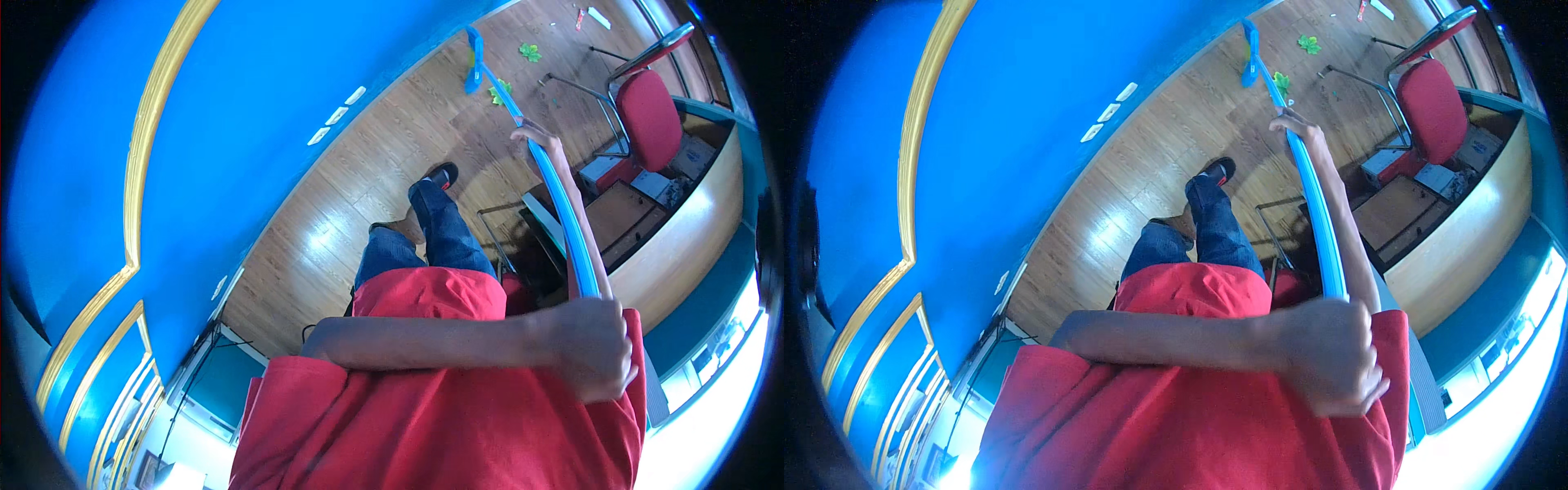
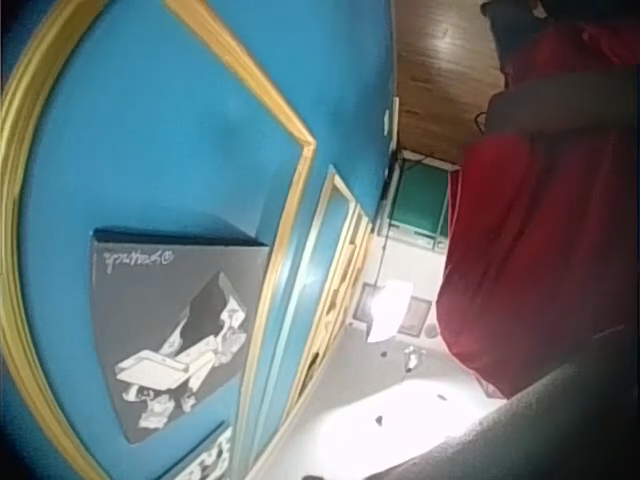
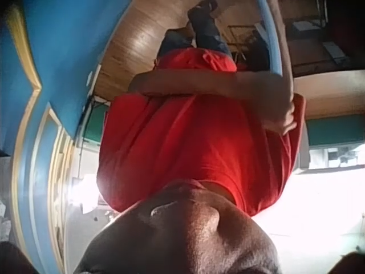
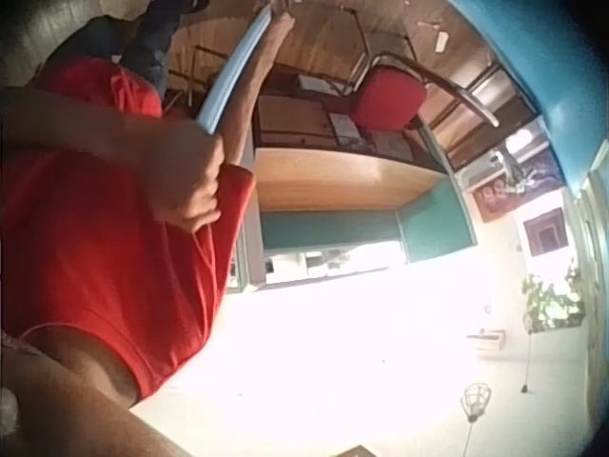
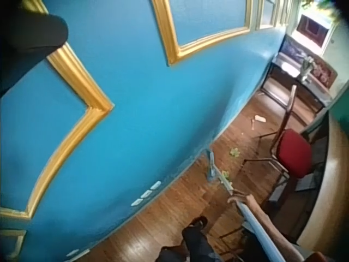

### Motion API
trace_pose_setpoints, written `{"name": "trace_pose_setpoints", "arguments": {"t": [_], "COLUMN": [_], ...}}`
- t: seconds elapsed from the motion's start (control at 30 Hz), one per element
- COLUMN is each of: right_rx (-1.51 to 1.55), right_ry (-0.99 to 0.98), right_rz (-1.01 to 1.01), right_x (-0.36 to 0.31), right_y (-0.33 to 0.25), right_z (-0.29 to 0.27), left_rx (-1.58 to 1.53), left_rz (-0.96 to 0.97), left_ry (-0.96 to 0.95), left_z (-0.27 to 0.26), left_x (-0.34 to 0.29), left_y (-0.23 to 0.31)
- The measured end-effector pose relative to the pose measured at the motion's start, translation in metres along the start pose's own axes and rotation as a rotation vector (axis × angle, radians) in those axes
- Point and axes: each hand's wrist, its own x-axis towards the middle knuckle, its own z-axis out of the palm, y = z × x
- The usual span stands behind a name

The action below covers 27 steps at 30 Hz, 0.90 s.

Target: The recorder uses a broom to sweep trash on a wooden floor and then collects it into a blue dustpan.

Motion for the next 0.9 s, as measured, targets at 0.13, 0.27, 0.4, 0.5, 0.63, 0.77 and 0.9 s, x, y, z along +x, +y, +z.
{"name": "trace_pose_setpoints", "arguments": {"t": [0.13,0.27,0.4,0.5,0.63,0.77,0.9], "right_rx": [0.186,0.576,0.619,0.578,0.449,0.226,0.078], "right_ry": [-0.061,-0.291,-0.341,-0.42,-0.347,-0.182,-0.036], "right_rz": [0.265,0.291,0.218,0.395,0.252,0.147,0.15], "right_x": [-0.024,-0.054,-0.076,-0.079,-0.047,0.004,0.027], "right_y": [-0.041,-0.063,-0.04,-0.005,0.031,0.04,0.016], "right_z": [0.001,0.057,0.132,0.149,0.092,-0.01,-0.086], "left_rx": [-0.277,-0.191,-0.022,-0.002,0.004,0.002,-0.073], "left_rz": [0.019,-0.075,-0.349,-0.339,-0.175,-0.01,0.127], "left_ry": [0.076,-0.114,-0.105,0.018,0.169,0.127,-0.051], "left_z": [0.009,0.02,0.024,0.025,0.036,0.031,0.008], "left_x": [0.023,0.039,0.024,0.016,0.04,0.073,0.098], "left_y": [0.051,0.042,-0.058,-0.091,-0.077,-0.07,-0.046]}}
